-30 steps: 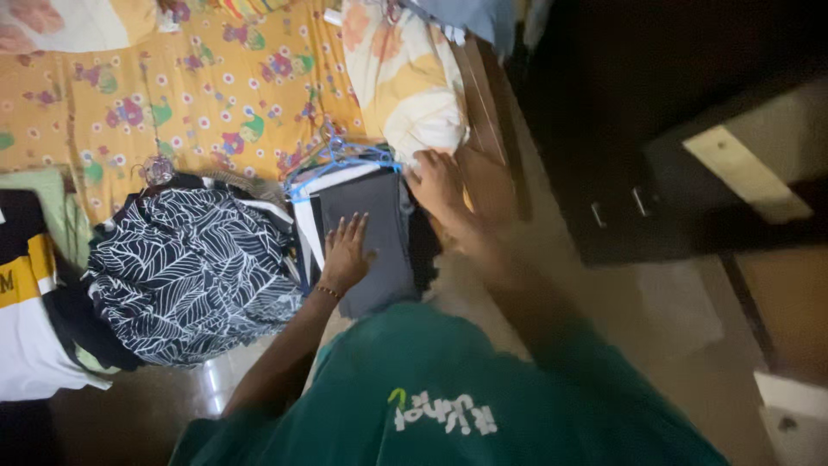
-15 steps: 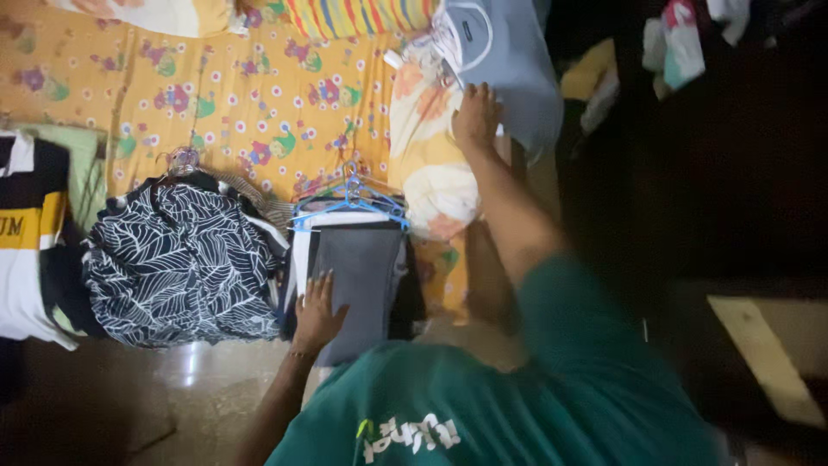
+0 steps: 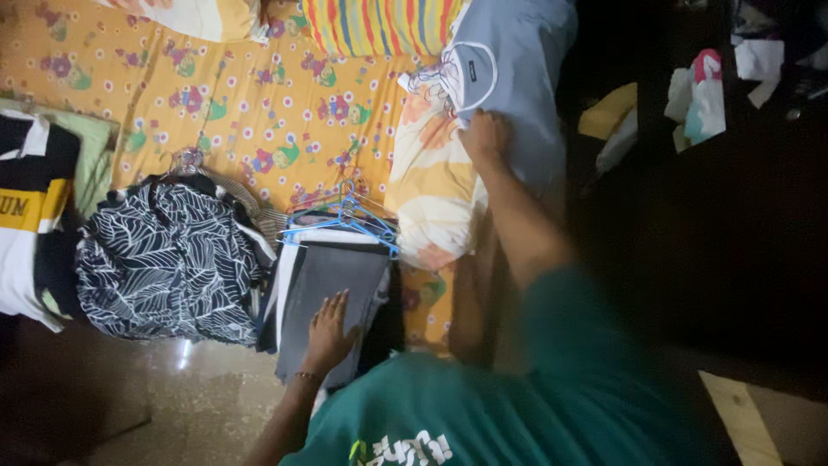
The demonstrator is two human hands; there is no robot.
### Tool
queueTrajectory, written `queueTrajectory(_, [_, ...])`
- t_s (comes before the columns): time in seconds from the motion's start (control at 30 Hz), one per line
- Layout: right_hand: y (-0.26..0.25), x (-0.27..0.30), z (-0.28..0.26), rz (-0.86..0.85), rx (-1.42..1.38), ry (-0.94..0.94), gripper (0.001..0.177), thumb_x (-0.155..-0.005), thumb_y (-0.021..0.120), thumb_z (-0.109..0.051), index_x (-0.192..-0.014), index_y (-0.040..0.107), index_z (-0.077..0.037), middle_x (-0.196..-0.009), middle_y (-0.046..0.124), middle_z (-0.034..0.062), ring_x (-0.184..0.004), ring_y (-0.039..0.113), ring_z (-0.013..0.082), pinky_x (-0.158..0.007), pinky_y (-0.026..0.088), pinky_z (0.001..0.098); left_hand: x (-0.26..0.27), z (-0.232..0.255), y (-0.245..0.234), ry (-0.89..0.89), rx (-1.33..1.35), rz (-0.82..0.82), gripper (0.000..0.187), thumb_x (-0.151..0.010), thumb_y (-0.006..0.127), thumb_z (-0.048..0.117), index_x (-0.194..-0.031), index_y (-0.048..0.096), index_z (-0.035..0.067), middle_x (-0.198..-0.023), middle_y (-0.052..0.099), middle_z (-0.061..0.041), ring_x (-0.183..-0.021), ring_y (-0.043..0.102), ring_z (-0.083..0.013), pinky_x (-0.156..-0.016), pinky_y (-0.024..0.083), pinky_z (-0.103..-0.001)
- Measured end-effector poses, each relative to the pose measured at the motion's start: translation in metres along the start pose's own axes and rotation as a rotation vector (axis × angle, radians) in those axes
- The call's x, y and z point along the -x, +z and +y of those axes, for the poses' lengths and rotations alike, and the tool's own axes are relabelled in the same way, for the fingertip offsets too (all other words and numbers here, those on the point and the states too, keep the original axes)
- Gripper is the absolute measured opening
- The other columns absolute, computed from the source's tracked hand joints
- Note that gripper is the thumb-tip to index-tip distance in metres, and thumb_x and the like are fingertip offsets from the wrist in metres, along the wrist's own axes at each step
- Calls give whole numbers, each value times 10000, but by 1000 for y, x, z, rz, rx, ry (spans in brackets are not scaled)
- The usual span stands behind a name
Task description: The person handles several garments on a bed by hand, placing some on hangers and arranging others into a stack.
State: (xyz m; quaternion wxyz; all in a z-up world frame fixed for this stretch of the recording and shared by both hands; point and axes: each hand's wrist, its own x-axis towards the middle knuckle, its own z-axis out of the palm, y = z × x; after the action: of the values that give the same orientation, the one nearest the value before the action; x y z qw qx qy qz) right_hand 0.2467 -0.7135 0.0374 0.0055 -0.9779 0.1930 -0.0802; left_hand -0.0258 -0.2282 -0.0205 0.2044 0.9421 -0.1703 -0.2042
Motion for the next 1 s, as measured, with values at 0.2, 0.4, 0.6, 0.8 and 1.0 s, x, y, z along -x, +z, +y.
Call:
queueTrajectory(0.2, [36,-11,7,114,-28,-18,177,-905,612,-133,-1020,724,-59,-958,730,192,-886,730,366,-760,586,482,-4,4,10,33,7,-29,870,-880,703,413,-1585,257,168,-1612,349,-129,-1502,278,-362,-1184,262,-570])
queueTrajectory(0.4, [21,-14,5,-69,-22,5,193,-895,626,-177,-1010,741,-73,-979,732,196,-925,723,373,-824,567,493,-23,21,-7,60,-16,-60,840,-890,673,364,-1590,252,170,-1621,350,-121,-1517,271,-356,-1187,250,-575])
queueTrajectory(0.6, [58,-12,2,284,90,-88,141,-823,669,-173,-925,751,-120,-962,745,99,-971,712,314,-838,556,500,-34,28,-17,102,5,-36,822,-911,662,356,-1601,259,163,-1612,365,-140,-1509,287,-365,-1195,247,-568])
queueTrajectory(0.8, [54,-16,10,154,-127,-50,135,-873,699,-134,-993,737,-86,-1040,724,155,-976,696,360,-836,560,465,-24,27,-17,128,30,-62,811,-897,676,372,-1573,297,136,-1565,423,-162,-1470,363,-360,-1155,318,-558])
queueTrajectory(1.0, [-9,-17,22,84,-410,-67,199,-767,786,-163,-899,710,-36,-947,724,168,-885,692,378,-751,540,467,-21,30,-19,122,67,-102,773,-909,673,358,-1561,331,121,-1548,436,-188,-1452,387,-362,-1142,346,-546])
